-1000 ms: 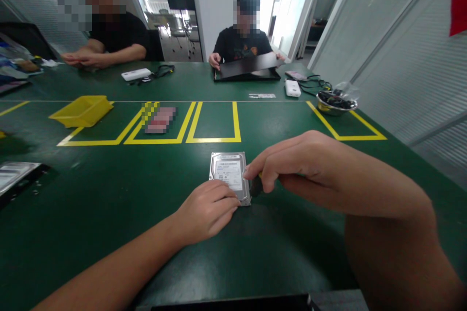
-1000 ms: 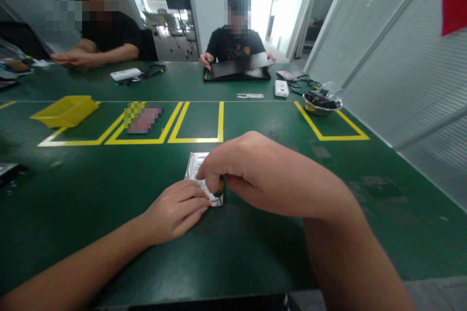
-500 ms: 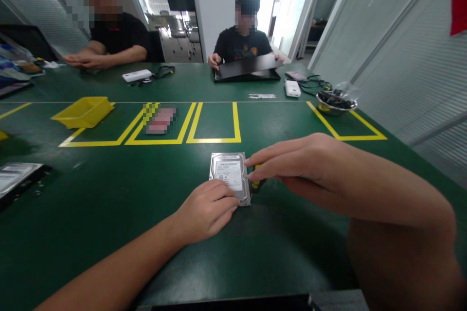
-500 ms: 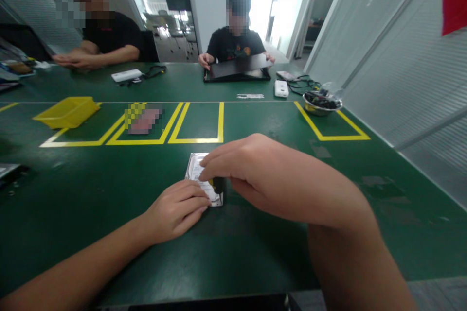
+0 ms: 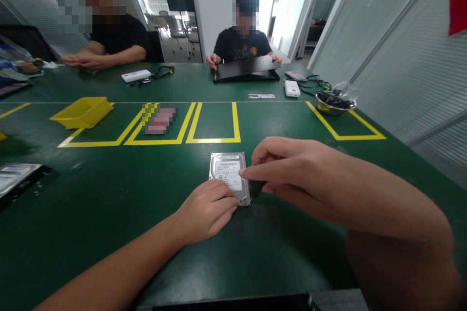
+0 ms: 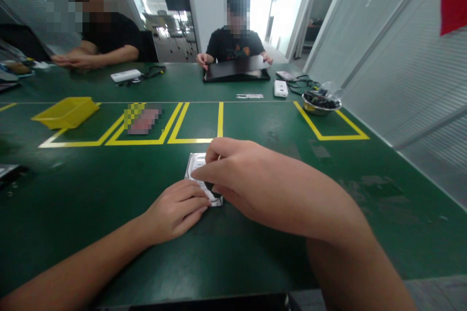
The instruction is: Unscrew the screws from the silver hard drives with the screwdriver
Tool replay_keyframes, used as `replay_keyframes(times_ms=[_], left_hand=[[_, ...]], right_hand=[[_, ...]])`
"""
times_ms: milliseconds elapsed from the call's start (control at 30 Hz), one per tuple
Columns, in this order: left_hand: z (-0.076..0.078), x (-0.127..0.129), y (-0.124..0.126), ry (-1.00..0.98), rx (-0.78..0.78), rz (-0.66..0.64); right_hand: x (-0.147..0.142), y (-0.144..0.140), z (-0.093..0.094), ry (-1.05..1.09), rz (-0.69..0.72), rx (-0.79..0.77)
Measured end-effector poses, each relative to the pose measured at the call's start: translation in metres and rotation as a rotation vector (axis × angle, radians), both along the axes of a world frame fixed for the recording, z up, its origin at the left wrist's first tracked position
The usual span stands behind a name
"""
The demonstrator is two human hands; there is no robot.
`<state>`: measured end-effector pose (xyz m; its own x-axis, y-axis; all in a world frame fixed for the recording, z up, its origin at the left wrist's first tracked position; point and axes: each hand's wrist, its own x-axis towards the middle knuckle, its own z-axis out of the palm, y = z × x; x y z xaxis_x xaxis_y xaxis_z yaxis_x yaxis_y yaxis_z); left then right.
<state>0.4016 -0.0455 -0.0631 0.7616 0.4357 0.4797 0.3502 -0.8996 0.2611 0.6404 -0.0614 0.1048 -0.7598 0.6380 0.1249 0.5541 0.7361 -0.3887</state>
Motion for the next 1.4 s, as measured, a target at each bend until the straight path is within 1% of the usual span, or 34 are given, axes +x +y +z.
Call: replay_keyframes(times_ms=[233, 433, 633, 733, 933, 1167, 1300, 1400], left_hand=[[0.0, 0.0, -0.002, -0.011, 0.061, 0.015], [0.001, 0.001, -0.002, -0.003, 0.024, -0.003], [0.001, 0.0, -0.001, 0.009, 0.004, -0.009], [0.001, 0.0, -0.001, 0.002, 0.004, -0.008], [0.001, -0.001, -0.002, 0.008, -0.005, -0.012], [0.0, 0.0, 0.0, 0.008, 0.015, -0.008], [0.0, 0.0, 0.0, 0.015, 0.023, -0.005], [0.0, 0.0, 0.0, 0.033, 0.015, -0.001]], right_hand=[[-0.004, 0.001, -0.004, 0.015, -0.014, 0.004], [-0.004, 0.004, -0.005, 0.055, 0.0, 0.019], [0.006, 0.011, -0.005, 0.081, 0.034, 0.017], [0.01, 0.015, -0.005, 0.071, 0.041, 0.001], [0.011, 0.017, -0.005, 0.096, 0.105, -0.046], [0.002, 0.015, -0.01, 0.117, 0.058, -0.051], [-0.007, 0.015, -0.016, 0.11, -0.004, 0.001], [-0.009, 0.016, -0.019, 0.131, 0.013, 0.023]])
